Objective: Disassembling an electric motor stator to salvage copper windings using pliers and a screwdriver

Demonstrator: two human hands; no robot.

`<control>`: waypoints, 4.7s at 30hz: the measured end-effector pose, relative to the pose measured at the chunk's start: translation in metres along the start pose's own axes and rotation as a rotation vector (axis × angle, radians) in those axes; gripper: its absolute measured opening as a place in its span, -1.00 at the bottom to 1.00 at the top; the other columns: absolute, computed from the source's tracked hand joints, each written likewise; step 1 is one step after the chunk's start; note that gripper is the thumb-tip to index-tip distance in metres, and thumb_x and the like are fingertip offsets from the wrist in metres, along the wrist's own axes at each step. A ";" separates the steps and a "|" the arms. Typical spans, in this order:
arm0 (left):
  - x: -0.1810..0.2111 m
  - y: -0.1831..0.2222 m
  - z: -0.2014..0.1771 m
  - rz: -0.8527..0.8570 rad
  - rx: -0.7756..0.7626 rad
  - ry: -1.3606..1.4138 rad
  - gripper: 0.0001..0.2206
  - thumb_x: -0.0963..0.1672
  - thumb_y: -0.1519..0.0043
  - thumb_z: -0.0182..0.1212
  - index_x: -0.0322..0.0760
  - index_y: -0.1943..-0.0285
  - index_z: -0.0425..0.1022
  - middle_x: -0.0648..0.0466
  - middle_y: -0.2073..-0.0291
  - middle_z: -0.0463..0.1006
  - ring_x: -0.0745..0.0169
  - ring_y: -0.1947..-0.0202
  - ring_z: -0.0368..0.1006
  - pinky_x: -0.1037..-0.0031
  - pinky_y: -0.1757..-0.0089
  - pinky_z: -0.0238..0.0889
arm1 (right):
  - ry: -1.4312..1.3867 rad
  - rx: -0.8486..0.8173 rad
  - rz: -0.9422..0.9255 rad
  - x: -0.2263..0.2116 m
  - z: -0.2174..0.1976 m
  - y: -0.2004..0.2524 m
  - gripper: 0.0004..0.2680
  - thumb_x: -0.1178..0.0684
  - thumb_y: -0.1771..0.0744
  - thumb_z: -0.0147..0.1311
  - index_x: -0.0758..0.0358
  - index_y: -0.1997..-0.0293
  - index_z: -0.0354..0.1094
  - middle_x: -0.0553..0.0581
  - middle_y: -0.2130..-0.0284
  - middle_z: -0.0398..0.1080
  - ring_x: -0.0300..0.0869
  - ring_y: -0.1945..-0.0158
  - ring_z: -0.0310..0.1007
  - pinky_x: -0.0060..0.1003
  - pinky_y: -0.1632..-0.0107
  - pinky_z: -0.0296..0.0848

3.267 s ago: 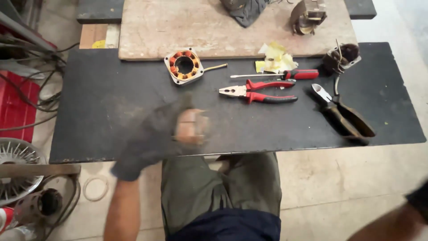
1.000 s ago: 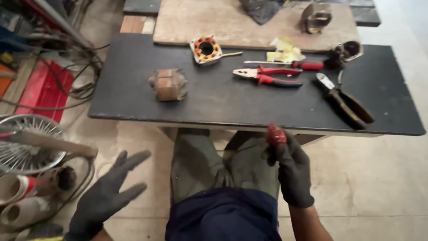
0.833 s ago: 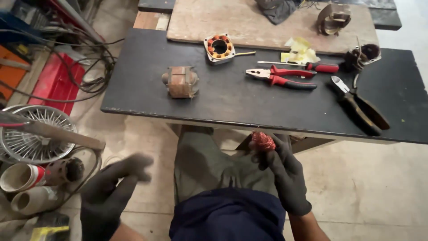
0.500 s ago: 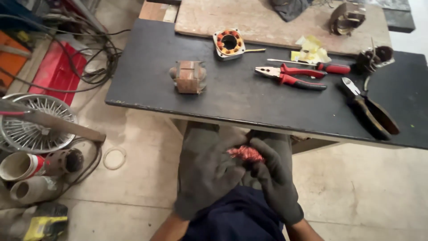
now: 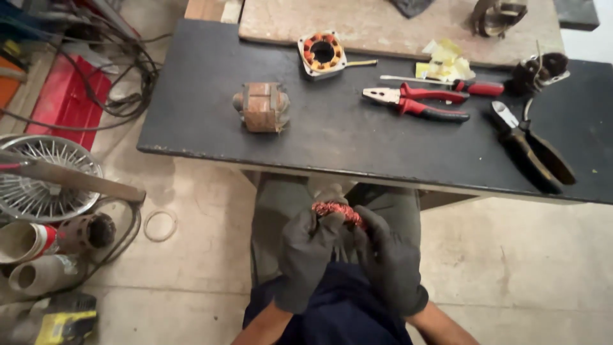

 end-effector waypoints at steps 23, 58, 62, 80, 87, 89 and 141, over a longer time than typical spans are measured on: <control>-0.042 0.021 0.046 -0.001 -0.682 0.554 -0.25 0.29 -0.32 -0.20 -0.46 0.00 0.51 -0.10 0.08 0.61 0.14 0.02 0.55 0.45 -0.01 0.44 | -1.247 -0.570 0.274 0.085 0.229 0.040 -0.83 0.07 -0.42 -0.11 0.25 -0.05 0.35 0.12 0.39 0.39 -0.15 0.42 0.39 -0.34 0.39 0.34; 0.035 0.036 0.023 0.426 -0.745 -0.026 -0.89 -0.08 -0.29 0.16 0.03 0.23 0.62 0.30 0.32 0.71 0.39 0.40 0.66 0.52 0.36 0.37 | -0.153 -0.589 0.150 0.096 -0.040 0.016 -0.76 -0.17 -0.35 -0.07 0.00 0.33 0.55 0.02 0.61 0.49 -0.12 0.54 0.45 -0.15 0.41 0.34; -0.038 0.037 0.046 0.315 -0.828 0.025 -0.87 -0.13 -0.36 0.08 -0.02 0.09 0.57 0.19 0.15 0.66 0.25 0.14 0.54 0.40 0.04 0.29 | -1.160 -0.927 -0.455 -0.045 -0.095 0.000 -0.66 -0.09 -0.46 -0.15 0.33 0.34 0.47 0.05 0.63 0.36 -0.03 0.64 0.39 -0.17 0.50 0.37; 0.067 0.027 0.027 0.672 -0.618 -0.066 -0.90 -0.14 -0.36 0.14 -0.11 0.21 0.54 0.23 0.39 0.65 0.21 0.50 0.48 0.31 0.25 0.31 | -0.012 -0.528 0.056 0.054 -0.063 -0.052 -0.87 -0.15 -0.31 0.08 -0.20 0.38 0.57 -0.11 0.67 0.50 -0.18 0.59 0.52 -0.24 0.41 0.37; 0.075 0.006 0.014 0.809 -0.361 -0.440 -0.85 -0.07 -0.38 0.16 -0.14 0.24 0.48 0.17 0.49 0.47 0.18 0.45 0.41 0.31 0.30 0.24 | -0.228 -1.001 -0.748 0.008 -0.028 0.018 -0.79 -0.15 -0.42 0.06 0.02 0.38 0.37 0.12 0.61 0.43 0.13 0.65 0.38 0.00 0.62 0.22; 0.079 0.015 0.012 0.752 -0.467 -0.210 -0.91 -0.18 -0.35 0.03 -0.18 0.19 0.45 0.13 0.48 0.50 0.13 0.49 0.41 0.26 0.28 0.26 | 0.193 -0.695 -0.256 0.096 -0.009 -0.013 -0.79 -0.23 -0.25 0.18 -0.32 0.04 0.51 0.07 0.55 0.56 0.09 0.55 0.53 0.04 0.44 0.37; 0.097 -0.116 -0.011 0.530 -0.540 0.062 -0.64 -0.09 -0.38 -0.08 -0.21 0.43 0.56 0.16 0.48 0.63 0.25 0.50 0.47 0.37 0.20 0.17 | 0.361 -0.775 -0.115 0.012 -0.063 -0.156 -0.92 -0.04 -0.23 0.15 -0.25 0.50 0.37 -0.18 0.59 0.44 -0.29 0.48 0.35 -0.23 0.30 0.25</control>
Point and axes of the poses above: each hand's wrist, its own y-axis away from the middle knuckle, its own z-axis out of the palm, x = y × z, the point moved 9 cm from there along -y, towards the middle knuckle
